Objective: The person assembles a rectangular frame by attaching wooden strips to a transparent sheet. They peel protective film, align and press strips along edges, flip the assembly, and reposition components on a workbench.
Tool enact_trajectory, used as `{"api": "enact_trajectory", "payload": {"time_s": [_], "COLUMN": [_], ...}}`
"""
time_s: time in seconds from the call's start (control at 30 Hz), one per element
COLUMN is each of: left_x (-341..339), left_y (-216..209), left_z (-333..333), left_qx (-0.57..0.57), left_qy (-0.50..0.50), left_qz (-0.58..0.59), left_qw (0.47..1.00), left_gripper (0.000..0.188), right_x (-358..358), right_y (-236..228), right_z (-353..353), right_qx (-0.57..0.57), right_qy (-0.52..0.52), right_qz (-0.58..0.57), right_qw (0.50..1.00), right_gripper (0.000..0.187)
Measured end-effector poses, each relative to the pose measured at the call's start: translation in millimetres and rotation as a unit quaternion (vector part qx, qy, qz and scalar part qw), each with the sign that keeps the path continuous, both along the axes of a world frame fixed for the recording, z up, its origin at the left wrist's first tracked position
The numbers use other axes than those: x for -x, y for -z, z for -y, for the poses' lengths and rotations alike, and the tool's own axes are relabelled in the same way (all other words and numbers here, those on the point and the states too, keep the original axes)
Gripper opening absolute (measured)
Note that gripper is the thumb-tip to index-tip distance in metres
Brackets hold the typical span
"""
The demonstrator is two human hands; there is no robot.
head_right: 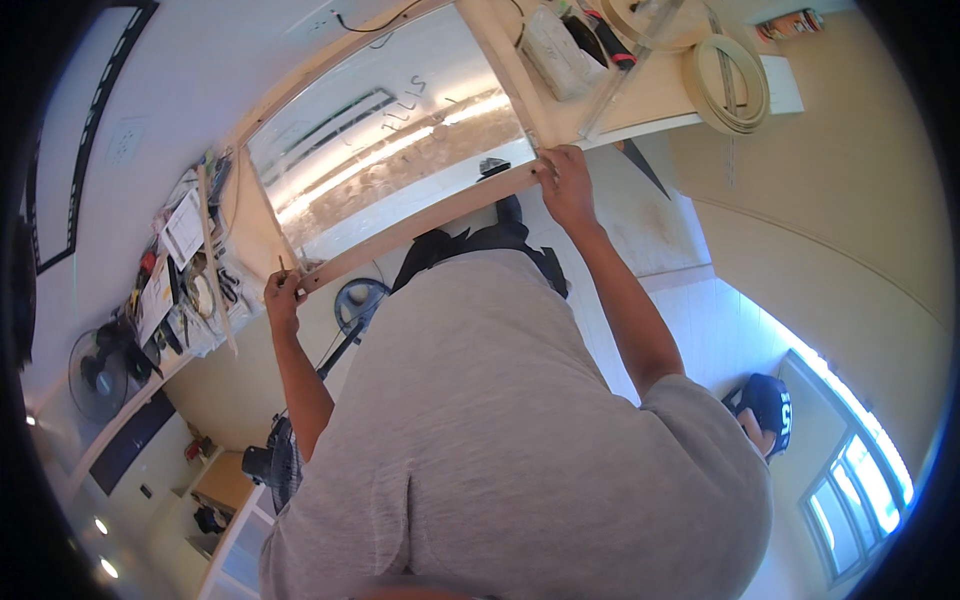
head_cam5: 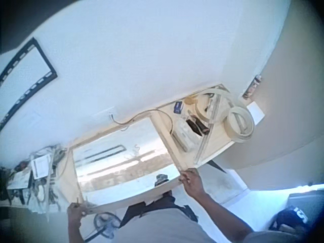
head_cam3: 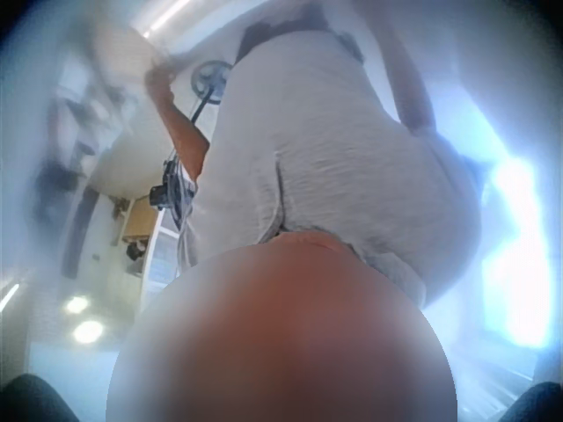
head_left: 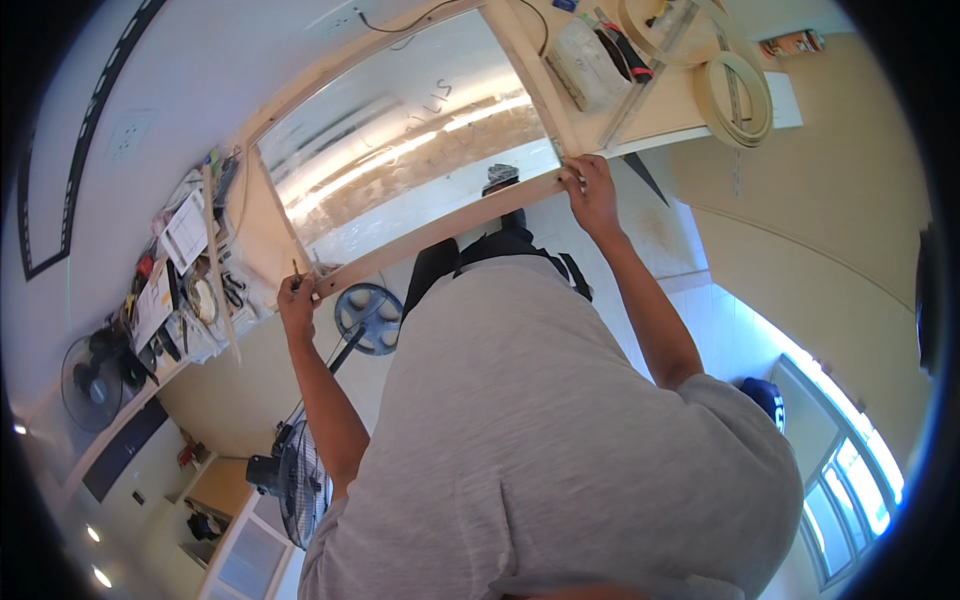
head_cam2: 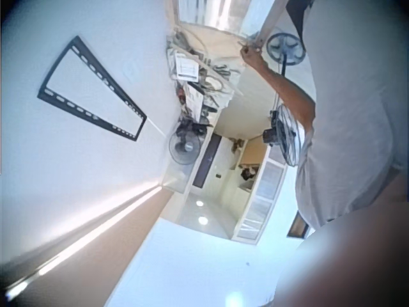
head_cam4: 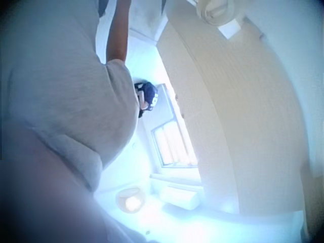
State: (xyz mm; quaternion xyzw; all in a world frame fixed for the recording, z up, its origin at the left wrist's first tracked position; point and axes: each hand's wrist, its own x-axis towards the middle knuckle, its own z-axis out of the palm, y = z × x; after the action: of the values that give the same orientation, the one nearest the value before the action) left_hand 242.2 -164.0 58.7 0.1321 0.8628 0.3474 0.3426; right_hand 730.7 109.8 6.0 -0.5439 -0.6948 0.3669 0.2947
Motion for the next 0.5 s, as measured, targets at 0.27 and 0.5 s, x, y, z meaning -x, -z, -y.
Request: {"api": "enact_trajectory", "payload": {"time_s": [0.27, 0.5], "left_x": [-14, 33], "left_y": [9, 53], "left_z": [10, 31], "left_qx": [-0.050, -0.037], "left_qy": [-0.105, -0.054], "left_qz": [0.016, -0.208], "left_qw": [0.993, 0.976], "left_gripper": [0.020, 0.032], "right_x": [-13, 13], "right_y": [-5, -1], "right_z": [4, 2], "right_qx": [-0.056, -0.140], "right_qy": [-0.123, -0.065], "right_qz": [0.037, 0.199], "right_qw": [0.990, 0.968], "right_gripper": [0.044, 0.052]}}
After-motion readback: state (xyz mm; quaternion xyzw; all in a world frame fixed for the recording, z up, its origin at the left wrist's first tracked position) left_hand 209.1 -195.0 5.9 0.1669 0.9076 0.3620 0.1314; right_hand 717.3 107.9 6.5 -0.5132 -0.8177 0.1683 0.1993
